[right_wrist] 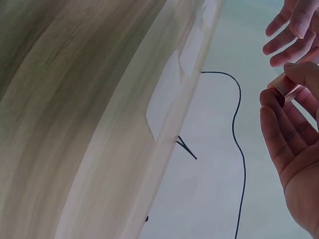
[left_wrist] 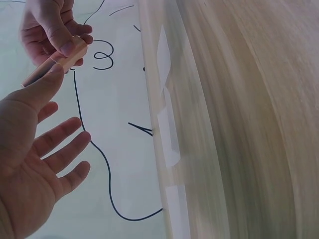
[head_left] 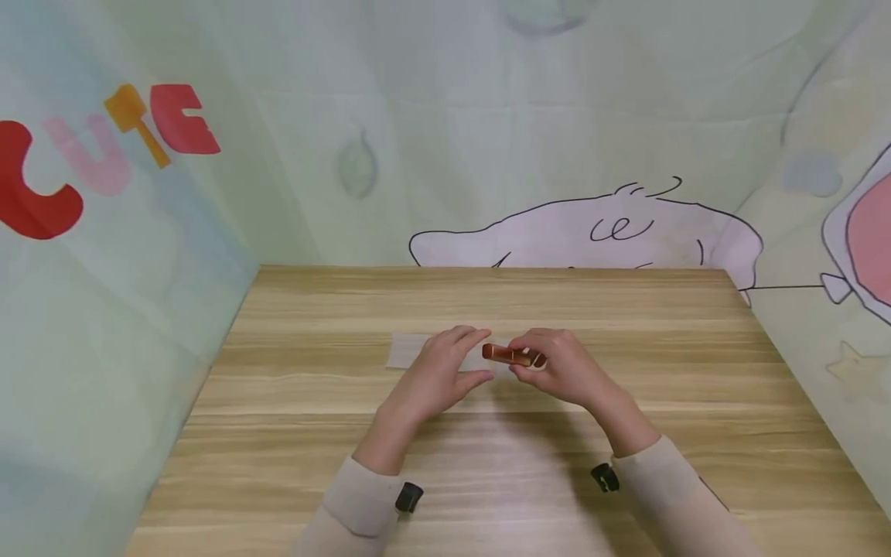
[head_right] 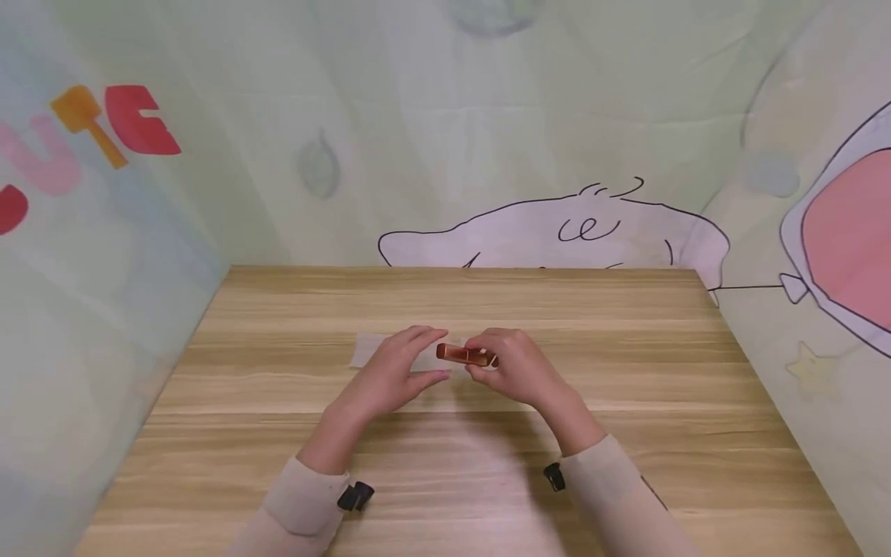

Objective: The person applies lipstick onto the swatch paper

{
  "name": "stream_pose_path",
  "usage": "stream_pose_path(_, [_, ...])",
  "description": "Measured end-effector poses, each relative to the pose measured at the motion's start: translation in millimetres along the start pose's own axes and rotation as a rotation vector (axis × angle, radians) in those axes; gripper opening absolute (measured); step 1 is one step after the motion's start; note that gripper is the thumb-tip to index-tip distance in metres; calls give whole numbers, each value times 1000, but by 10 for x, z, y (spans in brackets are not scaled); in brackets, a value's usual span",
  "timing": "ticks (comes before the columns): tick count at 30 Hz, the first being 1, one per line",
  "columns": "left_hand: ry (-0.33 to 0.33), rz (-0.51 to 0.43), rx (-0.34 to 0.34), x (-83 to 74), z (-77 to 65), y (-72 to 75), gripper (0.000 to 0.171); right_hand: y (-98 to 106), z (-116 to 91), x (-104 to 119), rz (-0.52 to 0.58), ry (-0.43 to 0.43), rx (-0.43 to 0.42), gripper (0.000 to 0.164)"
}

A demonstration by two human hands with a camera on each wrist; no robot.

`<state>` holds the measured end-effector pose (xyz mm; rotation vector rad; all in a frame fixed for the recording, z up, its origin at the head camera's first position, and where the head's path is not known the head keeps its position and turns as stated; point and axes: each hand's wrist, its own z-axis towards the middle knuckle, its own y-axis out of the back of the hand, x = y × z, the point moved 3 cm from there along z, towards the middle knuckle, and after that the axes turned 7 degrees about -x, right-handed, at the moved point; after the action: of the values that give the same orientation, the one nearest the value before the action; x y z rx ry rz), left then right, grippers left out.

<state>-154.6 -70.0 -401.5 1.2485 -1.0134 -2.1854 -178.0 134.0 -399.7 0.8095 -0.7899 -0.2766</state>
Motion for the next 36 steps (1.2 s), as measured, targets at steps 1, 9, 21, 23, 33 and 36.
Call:
stream_pose_path(1, [2, -1, -1, 5, -6, 6, 60, -5, 8, 9, 4, 4, -1, 20])
stream_pose_path(9, [37, 9, -5, 61, -54, 48, 61, -42, 71, 92, 26, 27, 17, 19])
stream_pose_path(21, [26, -5, -29, 123, -122, 183, 59, -138, 154, 204, -3, 55, 41, 15])
stream_pose_path(23, [28, -5, -31, 128, -138, 201, 58, -149, 175, 229, -9, 60, 45, 15])
stream_pose_path(33, [-12, 24, -52, 132, -192, 278, 52, -203, 256, 335, -7, 76, 76, 15])
stream_pose_path(36, [-19, 32, -57, 137, -214, 290, 51, -228, 265, 353, -5, 80, 81, 15])
